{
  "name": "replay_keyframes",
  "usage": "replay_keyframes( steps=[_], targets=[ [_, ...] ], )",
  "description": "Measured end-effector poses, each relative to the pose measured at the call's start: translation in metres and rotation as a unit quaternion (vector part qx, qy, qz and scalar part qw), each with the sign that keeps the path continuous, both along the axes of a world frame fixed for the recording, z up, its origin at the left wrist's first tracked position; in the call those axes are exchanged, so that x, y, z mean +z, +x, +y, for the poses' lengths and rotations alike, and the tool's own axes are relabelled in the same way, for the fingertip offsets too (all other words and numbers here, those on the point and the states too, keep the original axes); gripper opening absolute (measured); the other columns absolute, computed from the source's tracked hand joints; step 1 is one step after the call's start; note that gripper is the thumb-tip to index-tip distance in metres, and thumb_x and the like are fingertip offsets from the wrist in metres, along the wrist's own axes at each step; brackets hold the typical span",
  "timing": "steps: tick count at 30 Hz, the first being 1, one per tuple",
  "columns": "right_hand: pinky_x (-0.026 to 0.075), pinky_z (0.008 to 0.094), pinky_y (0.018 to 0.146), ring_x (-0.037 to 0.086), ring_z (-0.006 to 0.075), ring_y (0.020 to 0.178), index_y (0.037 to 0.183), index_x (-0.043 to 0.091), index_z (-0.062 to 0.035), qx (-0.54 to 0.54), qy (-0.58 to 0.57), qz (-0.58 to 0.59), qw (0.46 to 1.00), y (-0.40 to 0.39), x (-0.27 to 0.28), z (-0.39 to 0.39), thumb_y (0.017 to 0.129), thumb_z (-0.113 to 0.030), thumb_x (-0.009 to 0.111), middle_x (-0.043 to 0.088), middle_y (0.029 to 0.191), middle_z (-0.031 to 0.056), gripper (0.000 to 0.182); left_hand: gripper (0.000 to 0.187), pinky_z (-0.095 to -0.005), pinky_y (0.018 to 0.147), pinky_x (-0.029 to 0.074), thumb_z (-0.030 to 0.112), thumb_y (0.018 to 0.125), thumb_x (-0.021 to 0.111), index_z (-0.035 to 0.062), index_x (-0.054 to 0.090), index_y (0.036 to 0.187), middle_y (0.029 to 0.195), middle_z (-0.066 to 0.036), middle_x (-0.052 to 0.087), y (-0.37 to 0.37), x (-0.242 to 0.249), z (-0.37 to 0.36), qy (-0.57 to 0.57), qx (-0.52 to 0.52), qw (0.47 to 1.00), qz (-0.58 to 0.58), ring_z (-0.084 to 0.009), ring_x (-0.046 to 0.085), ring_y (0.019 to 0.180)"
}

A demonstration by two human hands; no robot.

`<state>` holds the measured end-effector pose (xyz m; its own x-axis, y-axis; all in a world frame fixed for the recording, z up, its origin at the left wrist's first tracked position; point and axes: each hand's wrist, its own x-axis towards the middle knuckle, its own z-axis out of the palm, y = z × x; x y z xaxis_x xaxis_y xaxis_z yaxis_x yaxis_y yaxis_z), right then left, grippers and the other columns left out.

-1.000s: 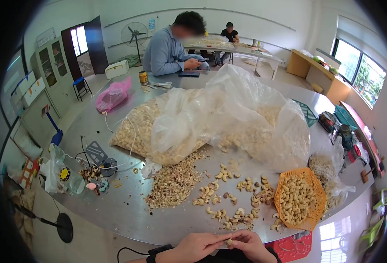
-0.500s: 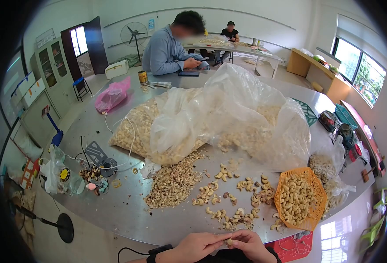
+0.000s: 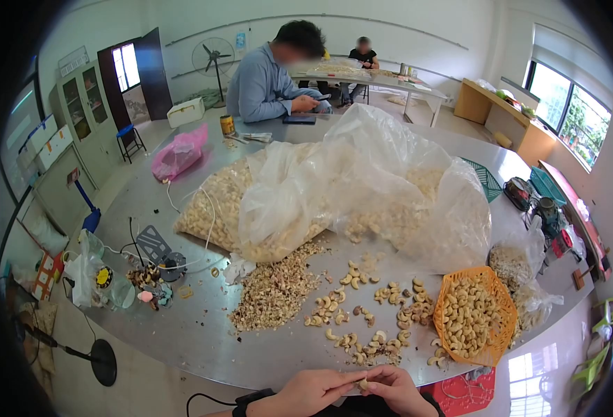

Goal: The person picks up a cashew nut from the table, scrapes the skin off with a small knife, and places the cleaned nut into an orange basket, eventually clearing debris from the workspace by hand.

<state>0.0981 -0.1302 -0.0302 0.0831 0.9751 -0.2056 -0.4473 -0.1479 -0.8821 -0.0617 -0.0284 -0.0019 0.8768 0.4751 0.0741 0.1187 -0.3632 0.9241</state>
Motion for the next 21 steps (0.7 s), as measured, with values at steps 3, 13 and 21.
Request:
replay_keyframes(
  steps=[3, 13, 21],
  targets=[
    [0.041, 0.0202, 0.065, 0.055, 0.0091, 0.074, 0.092, 0.059, -0.0017, 0.004, 0.003, 0.001, 1.0, 0.0004, 0.0001, -0.0006, 0.076, -0.009, 0.059, 0.061, 0.083, 0.004, 0.017, 0.024, -0.0307, 0.07, 0.044, 0.012, 0.081, 0.05, 0.0071, 0.055, 0.105, 0.093, -0.015, 0.058, 0.0, -0.0025, -0.0006, 0.0, -0.002, 1.0, -0.001, -0.0288, 0.058, 0.083],
    [0.041, 0.0199, 0.063, 0.054, 0.0089, 0.072, 0.091, 0.059, -0.0021, -0.003, -0.001, 0.004, 1.0, -0.0007, 0.0026, -0.0009, 0.076, -0.01, 0.06, 0.061, 0.082, 0.0035, 0.017, 0.026, -0.0314, 0.07, 0.044, 0.012, 0.081, 0.05, 0.0078, 0.054, 0.106, 0.093, -0.015, 0.058, -0.0011, -0.0018, -0.0014, 0.003, -0.002, 1.0, -0.009, -0.0291, 0.058, 0.083],
    [0.041, 0.0201, 0.063, 0.054, 0.0091, 0.071, 0.091, 0.059, -0.002, -0.002, 0.009, 0.009, 1.0, -0.0021, 0.0054, -0.0005, 0.076, -0.011, 0.06, 0.061, 0.081, 0.0037, 0.017, 0.025, -0.0312, 0.068, 0.045, 0.012, 0.081, 0.05, 0.0072, 0.055, 0.105, 0.09, -0.015, 0.059, -0.0015, 0.0029, -0.002, 0.003, 0.002, 1.0, -0.009, -0.0291, 0.058, 0.081]
  ],
)
